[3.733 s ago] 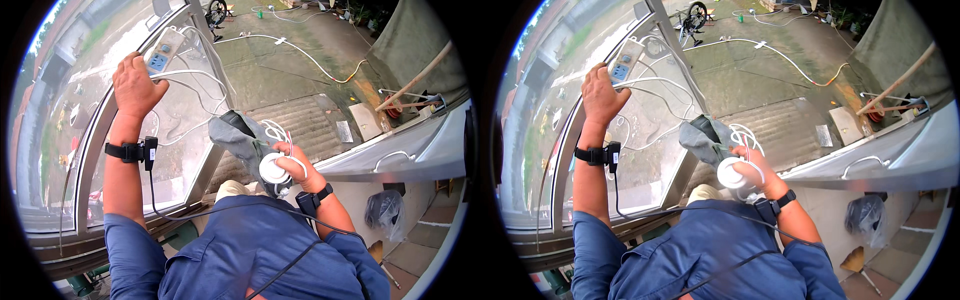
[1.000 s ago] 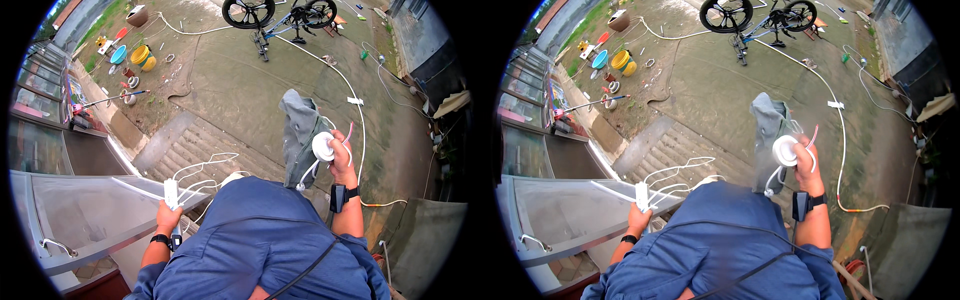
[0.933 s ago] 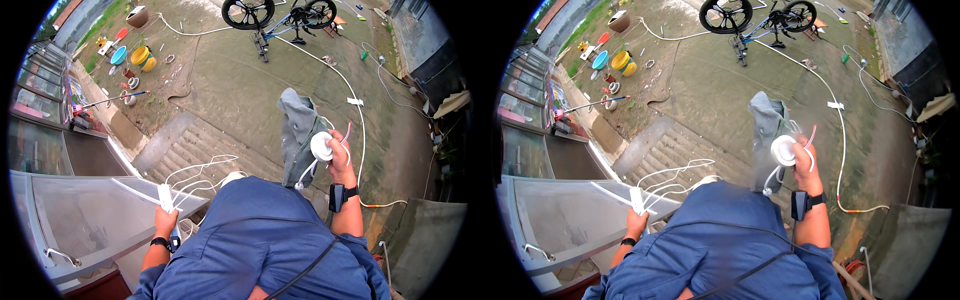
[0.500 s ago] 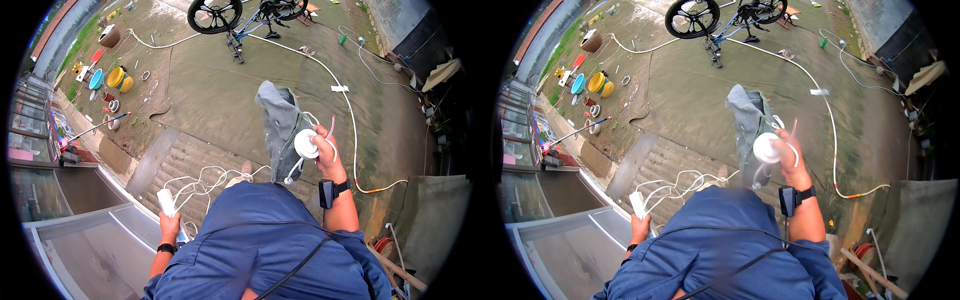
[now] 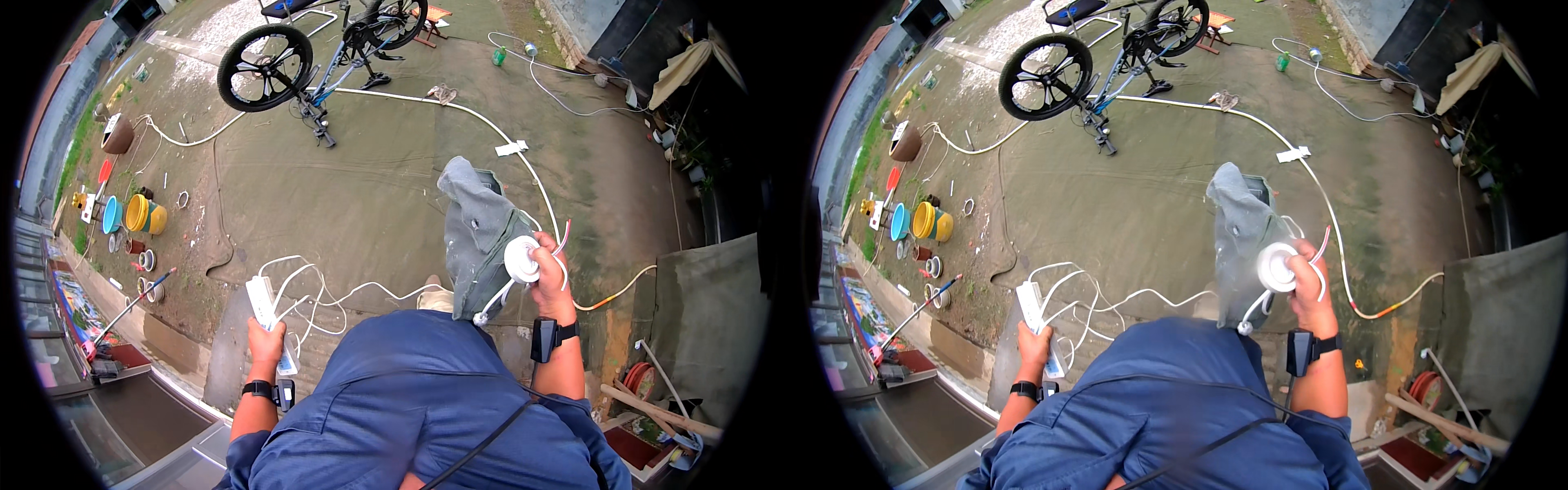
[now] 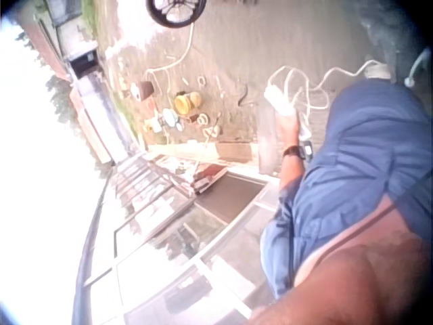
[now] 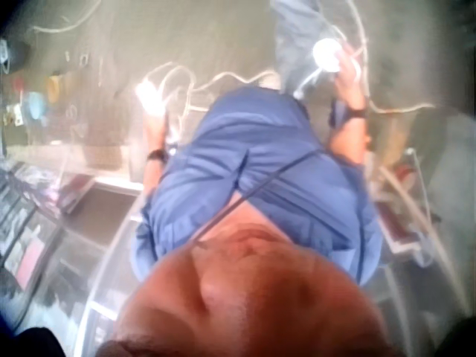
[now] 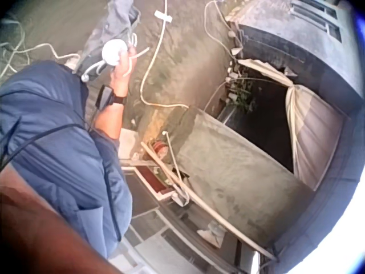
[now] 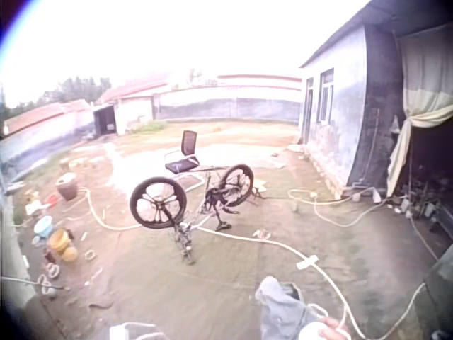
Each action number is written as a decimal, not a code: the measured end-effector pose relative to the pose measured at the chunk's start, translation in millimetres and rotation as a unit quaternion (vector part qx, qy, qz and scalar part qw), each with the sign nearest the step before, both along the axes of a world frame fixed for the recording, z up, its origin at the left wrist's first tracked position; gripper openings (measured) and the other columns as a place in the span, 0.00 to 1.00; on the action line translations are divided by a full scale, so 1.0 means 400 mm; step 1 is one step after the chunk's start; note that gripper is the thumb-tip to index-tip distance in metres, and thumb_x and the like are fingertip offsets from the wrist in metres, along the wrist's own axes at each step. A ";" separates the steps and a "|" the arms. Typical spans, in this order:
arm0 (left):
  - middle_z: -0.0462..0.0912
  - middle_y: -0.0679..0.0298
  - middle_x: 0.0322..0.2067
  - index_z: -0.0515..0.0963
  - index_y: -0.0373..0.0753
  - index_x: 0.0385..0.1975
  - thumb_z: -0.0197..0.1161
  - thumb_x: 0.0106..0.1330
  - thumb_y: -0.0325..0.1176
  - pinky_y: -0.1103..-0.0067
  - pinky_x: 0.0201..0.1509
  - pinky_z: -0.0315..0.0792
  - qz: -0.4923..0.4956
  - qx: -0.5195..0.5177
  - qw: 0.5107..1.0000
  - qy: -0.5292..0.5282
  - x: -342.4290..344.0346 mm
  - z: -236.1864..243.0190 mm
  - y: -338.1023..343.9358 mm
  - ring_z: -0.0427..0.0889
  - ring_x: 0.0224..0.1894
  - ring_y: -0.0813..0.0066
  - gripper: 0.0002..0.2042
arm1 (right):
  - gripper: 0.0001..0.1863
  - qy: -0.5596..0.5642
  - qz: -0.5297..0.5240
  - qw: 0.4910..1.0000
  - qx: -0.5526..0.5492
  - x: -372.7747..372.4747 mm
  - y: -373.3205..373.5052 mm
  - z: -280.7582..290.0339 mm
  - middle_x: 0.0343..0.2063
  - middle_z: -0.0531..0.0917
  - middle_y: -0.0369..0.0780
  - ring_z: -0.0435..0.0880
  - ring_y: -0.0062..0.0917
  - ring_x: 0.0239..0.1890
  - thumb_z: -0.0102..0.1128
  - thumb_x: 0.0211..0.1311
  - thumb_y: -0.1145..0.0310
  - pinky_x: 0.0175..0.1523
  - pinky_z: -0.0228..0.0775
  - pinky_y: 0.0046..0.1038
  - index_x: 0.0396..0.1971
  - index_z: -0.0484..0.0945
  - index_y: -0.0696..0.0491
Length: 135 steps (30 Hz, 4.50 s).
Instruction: The person walks outside carrying a power strip and a small white device, then sits on a stool. They use pliers to strip the insulation from two wires and twist the exposed ends together.
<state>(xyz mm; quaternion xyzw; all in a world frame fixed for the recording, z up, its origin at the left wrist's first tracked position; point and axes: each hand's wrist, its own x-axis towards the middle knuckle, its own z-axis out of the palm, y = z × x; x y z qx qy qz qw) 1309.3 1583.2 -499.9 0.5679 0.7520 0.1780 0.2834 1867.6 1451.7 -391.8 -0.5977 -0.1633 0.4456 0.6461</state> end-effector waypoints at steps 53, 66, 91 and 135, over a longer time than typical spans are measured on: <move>0.78 0.57 0.45 0.68 0.29 0.55 0.65 0.53 0.33 0.74 0.53 0.72 -0.247 0.129 0.933 -0.229 3.265 0.119 2.864 0.78 0.46 0.71 0.28 | 0.26 -0.118 -0.308 0.938 0.110 2.906 2.275 -0.081 0.45 0.80 0.42 0.80 0.28 0.47 0.53 0.58 0.69 0.54 0.71 0.29 0.58 0.72 0.62; 0.78 0.59 0.47 0.66 0.31 0.58 0.66 0.55 0.31 0.76 0.56 0.71 -0.224 0.179 0.899 -0.332 3.801 0.276 3.680 0.77 0.49 0.74 0.29 | 0.27 -0.127 -0.260 0.950 0.121 3.595 3.101 0.036 0.42 0.82 0.37 0.81 0.23 0.41 0.53 0.61 0.64 0.42 0.72 0.24 0.60 0.71 0.60; 0.83 0.51 0.43 0.70 0.24 0.54 0.70 0.49 0.39 0.74 0.52 0.75 -0.151 0.285 0.936 -0.138 4.275 0.279 4.963 0.82 0.44 0.69 0.34 | 0.24 -0.070 -0.021 0.995 0.070 4.227 4.692 -0.091 0.32 0.82 0.34 0.76 0.15 0.20 0.50 0.62 0.65 0.16 0.57 0.17 0.59 0.71 0.56; 0.73 0.43 0.55 0.65 0.31 0.60 0.68 0.49 0.33 0.61 0.56 0.75 -0.485 -0.115 0.829 0.255 4.569 -1.312 5.772 0.79 0.52 0.44 0.36 | 0.21 0.033 -0.119 0.973 -0.197 3.929 5.236 -1.339 0.36 0.81 0.37 0.80 0.19 0.37 0.52 0.59 0.69 0.44 0.73 0.21 0.51 0.73 0.61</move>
